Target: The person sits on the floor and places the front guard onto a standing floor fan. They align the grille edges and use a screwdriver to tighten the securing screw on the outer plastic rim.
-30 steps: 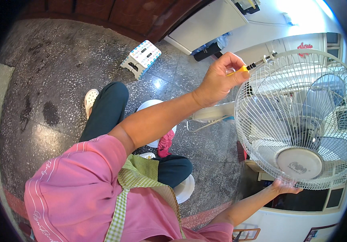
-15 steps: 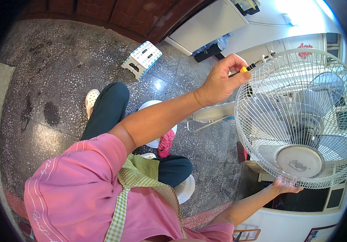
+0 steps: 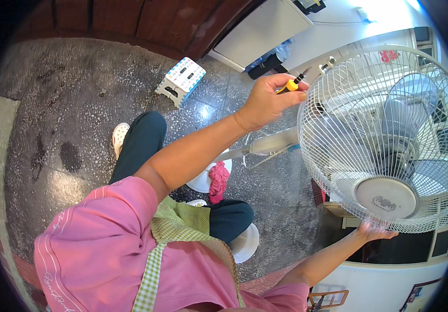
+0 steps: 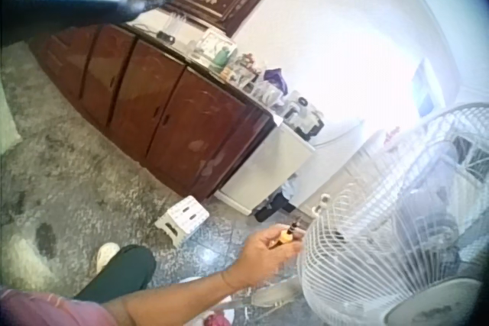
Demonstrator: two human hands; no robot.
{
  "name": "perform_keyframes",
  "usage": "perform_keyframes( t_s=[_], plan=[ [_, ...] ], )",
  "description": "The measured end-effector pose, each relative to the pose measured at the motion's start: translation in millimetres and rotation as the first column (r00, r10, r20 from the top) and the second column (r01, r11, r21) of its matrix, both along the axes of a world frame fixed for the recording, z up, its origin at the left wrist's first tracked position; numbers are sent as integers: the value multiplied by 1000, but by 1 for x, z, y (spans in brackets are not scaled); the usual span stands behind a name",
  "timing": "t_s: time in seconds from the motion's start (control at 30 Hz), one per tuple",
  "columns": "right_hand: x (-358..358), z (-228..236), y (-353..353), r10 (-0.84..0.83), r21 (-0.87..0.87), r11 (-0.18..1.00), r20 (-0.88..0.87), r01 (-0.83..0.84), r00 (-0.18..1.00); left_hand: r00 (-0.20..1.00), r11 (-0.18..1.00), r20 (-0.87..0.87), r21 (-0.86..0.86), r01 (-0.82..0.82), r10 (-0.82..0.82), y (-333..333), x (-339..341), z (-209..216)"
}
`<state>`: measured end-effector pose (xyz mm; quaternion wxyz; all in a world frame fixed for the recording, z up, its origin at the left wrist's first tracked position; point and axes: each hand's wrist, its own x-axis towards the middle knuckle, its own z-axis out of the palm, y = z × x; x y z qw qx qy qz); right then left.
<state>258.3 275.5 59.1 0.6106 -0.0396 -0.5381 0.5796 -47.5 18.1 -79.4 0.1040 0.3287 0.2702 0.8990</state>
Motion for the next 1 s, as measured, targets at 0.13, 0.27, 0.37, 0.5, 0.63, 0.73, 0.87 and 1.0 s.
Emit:
perform_keyframes(
  t_s=[0.13,0.27,0.37,0.5,0.63,0.73,0.87,1.0],
  plan=[
    [-2,-1,-4,17,28,999,-21,-16,1000,997,996,-5,-36,82,-82,5,2,-7],
    [1,-2,-2,68,28,997,-38,-67,997,982,979,23,-81,186,-185,4,5,-13],
    [-2,-10,-4,40,11,999,-50,-40,998,977,970,-1,-122,210,-212,6,9,-19],
    [-11,-22,-9,-25,33,999,-71,28,997,977,966,70,-151,208,-199,17,11,-25],
    [-29,-41,-39,1,-65,998,-162,-11,987,977,976,129,-118,182,-167,22,17,-25],
    [-48,-72,-43,11,-199,979,-183,-48,983,979,984,145,-90,155,-141,21,18,-31],
    [-39,-146,-9,304,-276,888,-249,-368,919,970,973,118,-63,221,-213,24,19,-32],
    [-65,-182,-26,330,-98,933,-139,-345,934,968,953,71,-172,249,-240,24,23,-38]
  ],
)
